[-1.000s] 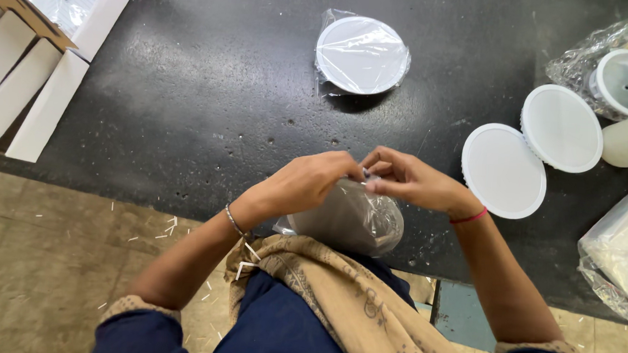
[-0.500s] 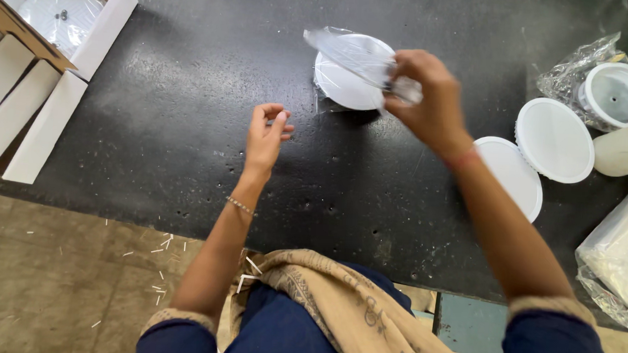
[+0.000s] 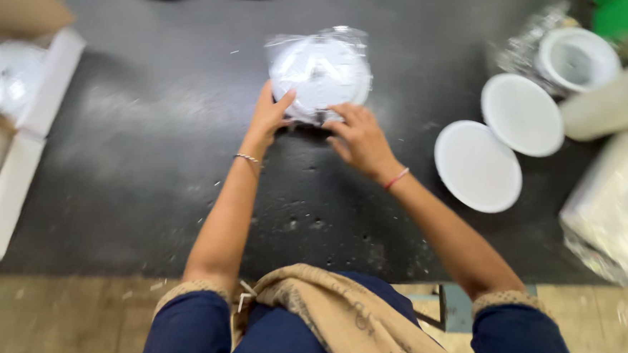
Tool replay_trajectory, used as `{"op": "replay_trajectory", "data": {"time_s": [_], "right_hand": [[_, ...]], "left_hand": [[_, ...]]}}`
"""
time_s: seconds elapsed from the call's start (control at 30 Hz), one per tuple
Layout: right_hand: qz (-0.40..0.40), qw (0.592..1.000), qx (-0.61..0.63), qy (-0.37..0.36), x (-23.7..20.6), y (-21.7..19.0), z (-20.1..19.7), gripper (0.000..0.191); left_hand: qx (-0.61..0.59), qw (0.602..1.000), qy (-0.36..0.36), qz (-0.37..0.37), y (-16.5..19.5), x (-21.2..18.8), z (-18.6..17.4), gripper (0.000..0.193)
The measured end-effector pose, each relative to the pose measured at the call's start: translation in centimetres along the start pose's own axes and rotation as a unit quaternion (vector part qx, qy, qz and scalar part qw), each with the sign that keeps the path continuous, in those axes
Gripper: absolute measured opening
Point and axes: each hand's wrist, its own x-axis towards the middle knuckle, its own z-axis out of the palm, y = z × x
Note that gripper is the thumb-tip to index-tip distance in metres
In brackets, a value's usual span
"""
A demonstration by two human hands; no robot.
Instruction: The person wraps round LED ceiling light fixtures in clear plastic bags, sealing each bag around the fixture. They place the wrapped fixtures into white cardboard boxes, fold the box flaps closed, and stack the finished boxes on the work table.
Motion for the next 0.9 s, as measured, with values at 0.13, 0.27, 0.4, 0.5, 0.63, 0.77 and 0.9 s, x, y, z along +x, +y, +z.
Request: {"op": "replay_trajectory", "data": {"time_s": [0.13, 0.27, 0.4, 0.5, 0.63, 0.77, 0.9], "right_hand": [[0.126, 0.987, 0.099, -0.011, -5.6, -1.8, -4.0, 0.023], [0.245, 0.944, 0.219, -0.038, -12.2, -3.3, -7.5, 0.014], [0.403, 0.879, 0.255, -0.010, -19.5, -4.0, -11.0, 0.016], [0.487, 0.843, 0.213, 0.083, -25.2, -3.8, -13.1, 0.015], [0.563, 0.771, 0.059, 0.292, -32.9, -1.8, -16.9, 0.013], [0.534, 0.743, -0.154, 0.373, -40.9, 2.7, -23.1, 0.017], [0.465, 0.749, -0.339, 0.329, -48.0, 6.2, -28.8, 0.033]], "left_hand": [[-0.009, 0.998, -0.029, 0.055, 0.4, 2.6, 3.1, 0.051], [-0.003, 0.999, -0.035, 0.026, 0.5, 4.2, 8.3, 0.053], [-0.042, 0.996, -0.040, 0.074, -1.1, 3.3, 16.7, 0.047], [-0.014, 0.996, -0.017, 0.083, -2.0, 2.7, 23.0, 0.048], [-0.045, 0.998, -0.031, 0.039, -2.9, 1.3, 30.0, 0.057], [-0.041, 0.998, -0.051, 0.022, -3.8, 0.5, 35.6, 0.064], [-0.002, 0.999, -0.040, -0.005, -5.1, -0.4, 38.8, 0.079]]}}
